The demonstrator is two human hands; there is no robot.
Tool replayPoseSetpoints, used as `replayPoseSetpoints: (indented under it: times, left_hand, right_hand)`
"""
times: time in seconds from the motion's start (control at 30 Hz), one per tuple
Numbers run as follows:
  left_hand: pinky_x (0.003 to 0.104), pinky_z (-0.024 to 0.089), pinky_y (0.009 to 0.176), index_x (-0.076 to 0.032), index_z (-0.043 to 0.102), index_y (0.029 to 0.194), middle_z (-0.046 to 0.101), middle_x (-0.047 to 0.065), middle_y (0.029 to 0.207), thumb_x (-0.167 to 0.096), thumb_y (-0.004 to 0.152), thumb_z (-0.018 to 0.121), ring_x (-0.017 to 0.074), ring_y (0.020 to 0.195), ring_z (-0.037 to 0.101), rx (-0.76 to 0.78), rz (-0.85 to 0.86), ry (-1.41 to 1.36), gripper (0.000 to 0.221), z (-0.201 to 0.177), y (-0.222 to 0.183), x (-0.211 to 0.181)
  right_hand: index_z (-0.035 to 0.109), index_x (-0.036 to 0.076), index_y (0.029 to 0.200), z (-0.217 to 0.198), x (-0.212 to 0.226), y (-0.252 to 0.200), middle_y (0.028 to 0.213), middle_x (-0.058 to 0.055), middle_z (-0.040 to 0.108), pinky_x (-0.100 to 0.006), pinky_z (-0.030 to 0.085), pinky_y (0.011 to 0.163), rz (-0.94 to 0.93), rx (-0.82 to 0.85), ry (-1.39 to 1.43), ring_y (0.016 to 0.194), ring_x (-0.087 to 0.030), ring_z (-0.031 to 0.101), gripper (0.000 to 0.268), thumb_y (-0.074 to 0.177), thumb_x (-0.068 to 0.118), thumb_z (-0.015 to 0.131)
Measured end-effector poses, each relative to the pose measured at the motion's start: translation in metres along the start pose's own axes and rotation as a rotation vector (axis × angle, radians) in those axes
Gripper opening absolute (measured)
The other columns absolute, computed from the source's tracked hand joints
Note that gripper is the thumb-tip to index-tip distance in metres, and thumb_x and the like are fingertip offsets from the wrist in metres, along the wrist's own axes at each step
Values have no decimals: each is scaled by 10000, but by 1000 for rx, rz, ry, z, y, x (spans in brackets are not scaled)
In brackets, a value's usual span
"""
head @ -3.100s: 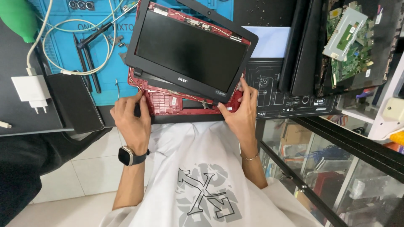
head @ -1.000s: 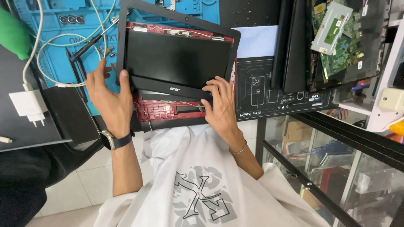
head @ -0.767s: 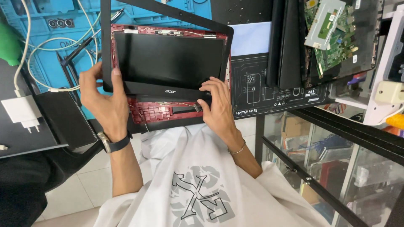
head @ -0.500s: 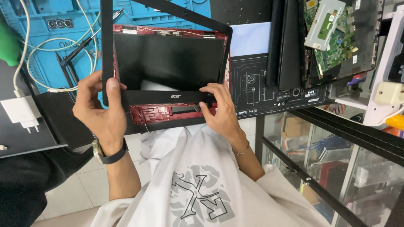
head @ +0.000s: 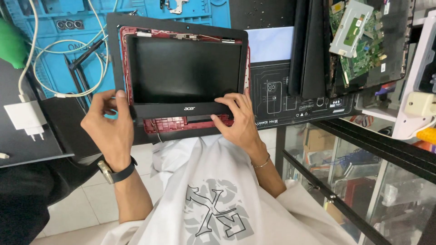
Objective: The person works on a disassembled red laptop at a repair bench. They peel adhesive strips from the screen bezel, pry along the display edge, lift and align the screen assembly with the hinge mounts, then press and fasten the display frame back onto the laptop base using a screwdriver.
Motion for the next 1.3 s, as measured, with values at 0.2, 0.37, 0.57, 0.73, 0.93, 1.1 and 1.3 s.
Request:
replayPoseSetpoints:
  times: [0.2, 0.37, 0.57, 0.73, 0.93, 1.1, 1.3]
  left_hand:
    - [360, 499, 665, 10, 742, 1020, 701, 129, 791, -153, 1016, 770, 252, 693, 675, 42, -19, 139, 166, 6, 6, 4]
    - [406, 493, 662, 7, 753, 972, 709, 136, 823, -147, 979, 815, 292, 717, 675, 47, 85, 292, 166, 9, 9, 9]
    - [355, 550, 741, 34, 746, 1049, 741, 157, 917, -90, 978, 789, 248, 813, 725, 90, 20, 75, 150, 11, 18, 20]
    - [298, 570, 803, 48, 745, 1126, 768, 155, 942, -69, 984, 753, 177, 856, 747, 148, -86, -88, 184, 16, 25, 40]
    - [271, 542, 798, 39, 747, 1159, 750, 102, 928, -66, 962, 771, 133, 827, 678, 213, -119, -164, 224, 20, 23, 58]
    - [243, 529, 791, 24, 739, 1164, 743, 27, 968, -88, 986, 733, 75, 854, 649, 286, -249, -487, 211, 28, 20, 57]
    - [235, 519, 849, 24, 714, 1161, 720, 17, 1004, -87, 1016, 727, 68, 921, 636, 263, -171, -582, 183, 37, 31, 50]
  right_hand:
    - [720, 47, 1195, 2, -1, -2, 1183, -111, 626, -415, 481, 1028, -5, 2, -15, 1140, -297, 592, 364, 849, 98, 817]
    - [711, 71, 1217, -3, -5, 1, 1228, -105, 623, -376, 534, 967, 57, -127, 4, 1143, -268, 609, 358, 872, 74, 808]
    - [637, 59, 1342, -7, -33, 15, 1224, -87, 628, -282, 564, 747, 336, -224, 91, 1006, -174, 633, 495, 878, 84, 809]
    - [616, 64, 1374, -4, -42, 20, 1182, -59, 627, -243, 539, 657, 435, -209, 142, 901, -127, 621, 566, 845, 73, 819]
    - [619, 43, 1368, -3, -66, 18, 1174, -70, 596, -244, 541, 728, 418, -238, 312, 935, -128, 589, 531, 865, -8, 785]
    - [406, 46, 1466, -11, -79, 28, 1313, -140, 640, -342, 514, 1102, 366, -236, 889, 1218, -201, 632, 581, 976, 1, 715]
    - [423, 55, 1530, -18, -99, 44, 1328, -173, 681, -350, 499, 1141, 304, -203, 1049, 1241, -200, 648, 547, 1061, 170, 678]
Point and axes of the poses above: each hand's wrist, its own y-axis towards the middle knuckle, its own z-axis out of the palm, x = y × z, the point moved 1 cm from there along y, towards the middle knuckle
